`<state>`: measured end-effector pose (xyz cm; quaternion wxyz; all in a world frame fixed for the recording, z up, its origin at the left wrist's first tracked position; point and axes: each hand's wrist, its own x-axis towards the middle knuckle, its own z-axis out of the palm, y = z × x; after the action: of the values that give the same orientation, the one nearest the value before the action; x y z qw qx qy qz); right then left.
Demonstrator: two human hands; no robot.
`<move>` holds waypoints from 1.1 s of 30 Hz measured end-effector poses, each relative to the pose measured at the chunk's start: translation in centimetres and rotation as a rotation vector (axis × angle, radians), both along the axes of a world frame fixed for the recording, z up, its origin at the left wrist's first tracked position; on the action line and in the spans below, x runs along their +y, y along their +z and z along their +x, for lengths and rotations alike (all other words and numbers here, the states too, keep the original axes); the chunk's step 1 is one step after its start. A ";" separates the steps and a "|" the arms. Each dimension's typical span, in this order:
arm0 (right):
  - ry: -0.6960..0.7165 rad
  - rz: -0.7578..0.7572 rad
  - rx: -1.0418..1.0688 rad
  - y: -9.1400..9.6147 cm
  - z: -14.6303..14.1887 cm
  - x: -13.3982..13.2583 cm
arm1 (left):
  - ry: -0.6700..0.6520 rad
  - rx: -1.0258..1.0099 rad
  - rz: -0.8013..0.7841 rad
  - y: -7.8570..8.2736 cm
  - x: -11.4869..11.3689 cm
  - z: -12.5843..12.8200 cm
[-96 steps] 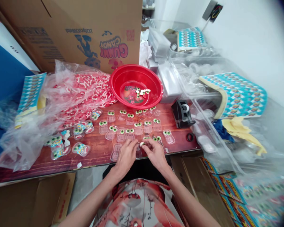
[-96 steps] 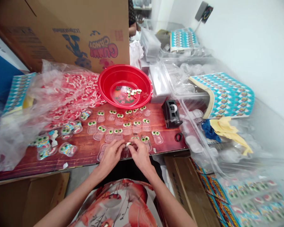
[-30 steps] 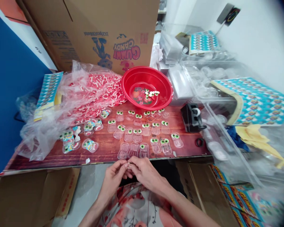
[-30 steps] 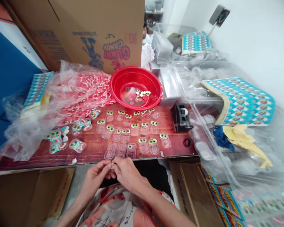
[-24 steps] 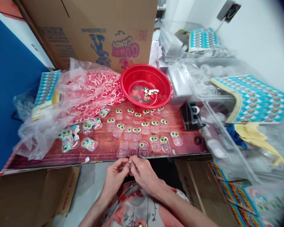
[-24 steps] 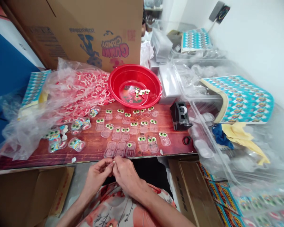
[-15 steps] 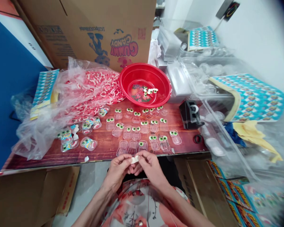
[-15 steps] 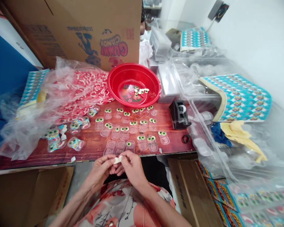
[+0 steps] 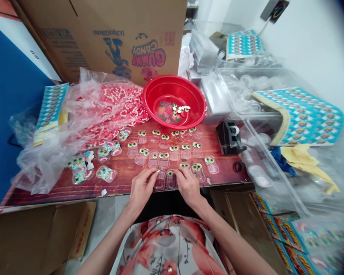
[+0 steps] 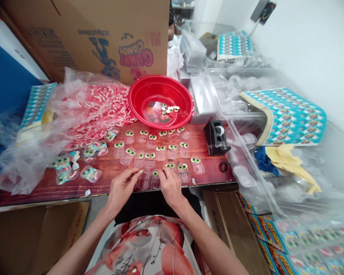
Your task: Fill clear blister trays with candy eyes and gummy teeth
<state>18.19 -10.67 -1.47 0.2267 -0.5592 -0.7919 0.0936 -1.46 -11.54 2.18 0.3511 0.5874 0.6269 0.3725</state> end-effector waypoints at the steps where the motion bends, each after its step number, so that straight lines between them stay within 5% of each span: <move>1: 0.017 0.023 -0.031 -0.2 -0.1 -0.1 | -0.021 0.058 0.054 -0.3 0.0 -0.1; 13: 0.022 -0.062 0.128 0.3 -0.1 -0.5 | -0.197 0.391 0.199 -2.9 0.6 -0.3; 18: 0.025 -0.082 0.369 2.4 0.5 1.4 | -0.219 0.398 0.166 -3.2 1.0 -0.5; 22: -0.023 0.016 0.321 6.2 1.7 8.0 | -0.207 0.378 0.201 -4.0 1.2 -0.8; 26: -0.176 -0.027 -0.005 8.9 2.3 17.9 | -0.177 0.385 0.224 -4.3 1.0 -0.7; 30: -0.138 -0.245 -0.280 8.5 0.9 26.2 | -0.117 0.354 0.275 -3.9 0.9 -0.5; 33: -0.106 -0.263 -0.322 6.9 -0.7 29.3 | -0.028 0.324 0.294 -3.2 0.8 -0.9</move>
<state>17.50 18.62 5.43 0.0268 -0.6324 -0.7685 0.0934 -2.38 -10.78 -1.04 0.1614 0.6931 0.6059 0.3557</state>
